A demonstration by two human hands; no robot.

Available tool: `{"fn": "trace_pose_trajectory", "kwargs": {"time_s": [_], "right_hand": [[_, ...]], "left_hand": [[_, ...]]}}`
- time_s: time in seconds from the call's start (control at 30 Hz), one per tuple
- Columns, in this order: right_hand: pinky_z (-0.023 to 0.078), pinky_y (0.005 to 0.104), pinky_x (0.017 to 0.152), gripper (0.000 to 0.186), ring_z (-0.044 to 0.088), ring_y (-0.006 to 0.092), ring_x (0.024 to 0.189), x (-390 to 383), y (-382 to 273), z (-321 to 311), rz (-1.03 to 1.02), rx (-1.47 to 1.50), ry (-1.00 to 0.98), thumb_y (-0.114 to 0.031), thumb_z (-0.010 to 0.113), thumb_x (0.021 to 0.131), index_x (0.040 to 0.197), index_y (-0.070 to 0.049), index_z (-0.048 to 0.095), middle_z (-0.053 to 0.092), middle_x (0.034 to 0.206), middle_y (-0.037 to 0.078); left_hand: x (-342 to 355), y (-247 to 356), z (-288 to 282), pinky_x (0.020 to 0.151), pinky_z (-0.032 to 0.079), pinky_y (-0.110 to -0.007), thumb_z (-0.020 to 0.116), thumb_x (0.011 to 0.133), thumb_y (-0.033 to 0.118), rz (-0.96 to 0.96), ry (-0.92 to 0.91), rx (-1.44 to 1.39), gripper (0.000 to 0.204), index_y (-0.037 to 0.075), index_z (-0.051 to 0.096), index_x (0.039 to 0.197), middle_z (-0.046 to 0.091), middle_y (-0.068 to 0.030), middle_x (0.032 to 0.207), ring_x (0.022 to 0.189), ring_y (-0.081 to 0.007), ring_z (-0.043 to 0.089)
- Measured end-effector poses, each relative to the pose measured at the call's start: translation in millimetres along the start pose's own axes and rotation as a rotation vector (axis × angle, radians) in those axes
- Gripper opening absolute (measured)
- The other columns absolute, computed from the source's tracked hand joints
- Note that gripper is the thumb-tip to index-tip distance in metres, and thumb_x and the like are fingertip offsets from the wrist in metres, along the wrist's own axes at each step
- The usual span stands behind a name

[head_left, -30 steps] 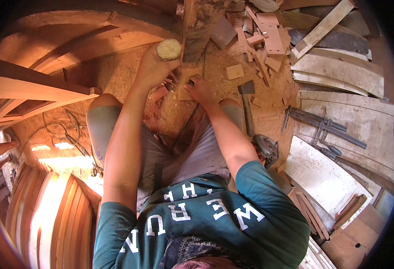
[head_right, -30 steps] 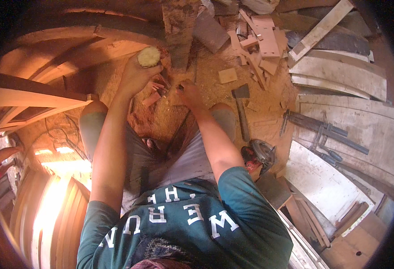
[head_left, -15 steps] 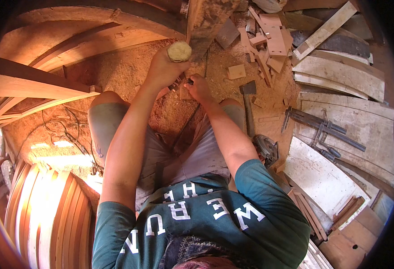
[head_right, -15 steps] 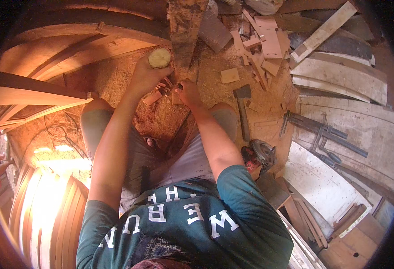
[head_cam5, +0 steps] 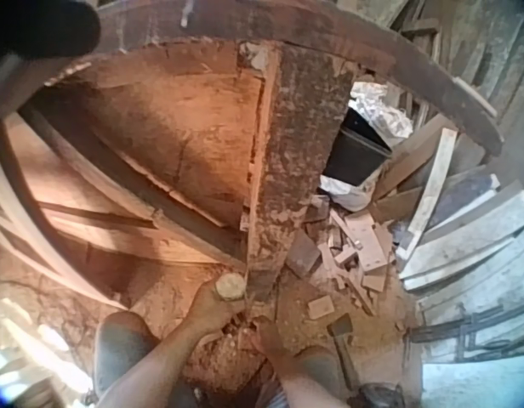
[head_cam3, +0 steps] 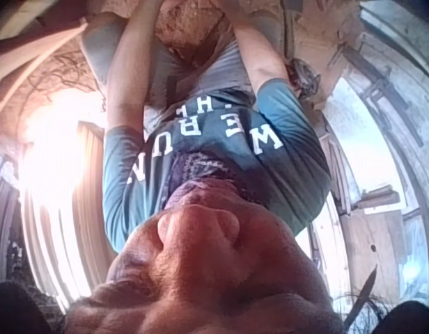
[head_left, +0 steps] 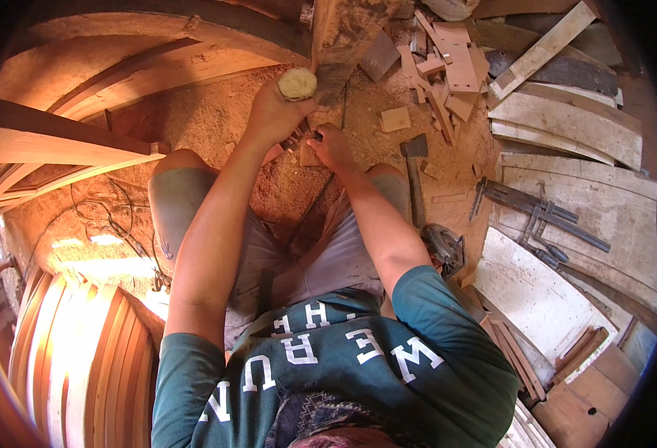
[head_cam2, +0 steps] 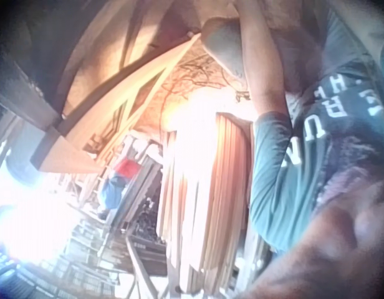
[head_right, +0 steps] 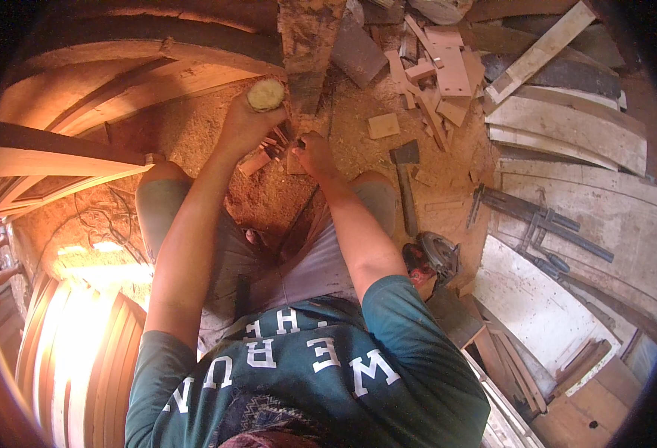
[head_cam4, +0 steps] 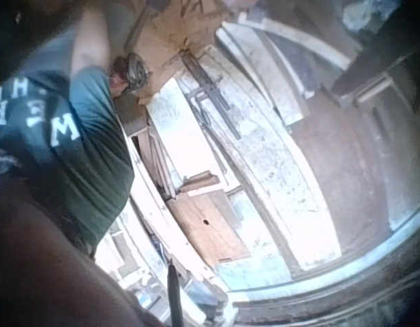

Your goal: The person shapes wood using a chisel and an axe, then picks up wood shavings from the floor by hand.

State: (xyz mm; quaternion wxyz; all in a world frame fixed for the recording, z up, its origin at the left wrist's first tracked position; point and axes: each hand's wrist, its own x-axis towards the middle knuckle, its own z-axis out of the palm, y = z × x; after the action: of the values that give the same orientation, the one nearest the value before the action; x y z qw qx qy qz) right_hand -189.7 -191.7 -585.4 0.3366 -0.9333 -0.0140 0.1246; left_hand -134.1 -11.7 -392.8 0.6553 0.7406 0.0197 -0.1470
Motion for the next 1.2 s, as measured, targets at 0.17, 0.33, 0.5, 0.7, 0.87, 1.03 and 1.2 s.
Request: {"fn": "trace_pose_trajectory", "kwargs": {"time_s": [0.17,0.33,0.5,0.7,0.87,1.03,1.2], "right_hand": [[0.051,0.0477,0.096,0.042,0.064,0.0420,0.112,-2,-10,-6,0.017,0.021,-0.009,-0.021,0.079,0.087,0.119,0.004,0.068,0.067,0.118,0.025],[0.052,0.0485,0.095,0.041,0.064,0.0419,0.112,-1,-12,-9,0.031,-0.007,-0.033,-0.020,0.078,0.088,0.120,0.004,0.068,0.066,0.120,0.025],[0.052,0.0468,0.091,0.042,0.065,0.0399,0.108,-4,-9,-8,-0.013,-0.023,0.010,-0.021,0.079,0.087,0.121,0.002,0.067,0.066,0.117,0.024],[0.056,0.0406,0.086,0.034,0.070,0.0315,0.100,-15,9,-38,0.067,0.129,0.082,-0.015,0.074,0.089,0.122,-0.006,0.070,0.069,0.112,0.019],[0.056,0.0388,0.083,0.035,0.072,0.0290,0.096,-32,70,-102,0.108,0.055,0.348,-0.011,0.071,0.086,0.121,-0.006,0.071,0.073,0.104,0.016],[0.055,0.0395,0.088,0.038,0.071,0.0300,0.103,-65,138,-141,0.383,-0.147,0.318,-0.012,0.071,0.087,0.123,0.000,0.067,0.073,0.110,0.019],[0.053,0.0440,0.094,0.045,0.068,0.0379,0.108,-101,203,-126,0.588,-0.087,0.268,-0.019,0.075,0.086,0.124,0.002,0.064,0.071,0.115,0.025]], "left_hand": [[0,-2,1,0.076,0.058,-0.032,0.075,0.083,0.003,0.009,0.028,-0.031,0.034,-0.001,0.068,0.116,0.075,-0.0081,0.100,0.087,-0.0162,0.072],[4,-10,1,0.079,0.057,-0.032,0.076,0.082,0.006,0.032,0.045,0.017,0.034,-0.002,0.069,0.115,0.075,-0.0088,0.101,0.089,-0.0173,0.072],[5,-2,1,0.079,0.055,-0.032,0.074,0.083,0.009,-0.026,0.126,0.056,0.030,0.000,0.069,0.111,0.074,-0.0055,0.100,0.088,-0.0149,0.070],[8,-12,1,0.081,0.055,-0.032,0.075,0.082,0.009,0.009,0.190,-0.001,0.033,0.000,0.069,0.113,0.074,-0.0062,0.101,0.089,-0.0148,0.070],[7,-10,-2,0.082,0.055,-0.032,0.079,0.082,0.011,0.034,0.044,-0.002,0.029,0.000,0.071,0.107,0.076,-0.0074,0.099,0.091,-0.0168,0.071],[5,-3,-3,0.081,0.055,-0.032,0.079,0.082,0.012,0.026,0.010,0.047,0.027,0.001,0.073,0.106,0.076,-0.0071,0.099,0.089,-0.0159,0.071],[10,-5,-3,0.081,0.055,-0.032,0.076,0.081,0.012,-0.029,0.067,0.015,0.029,0.000,0.072,0.107,0.076,-0.0076,0.099,0.089,-0.0168,0.072]]}}
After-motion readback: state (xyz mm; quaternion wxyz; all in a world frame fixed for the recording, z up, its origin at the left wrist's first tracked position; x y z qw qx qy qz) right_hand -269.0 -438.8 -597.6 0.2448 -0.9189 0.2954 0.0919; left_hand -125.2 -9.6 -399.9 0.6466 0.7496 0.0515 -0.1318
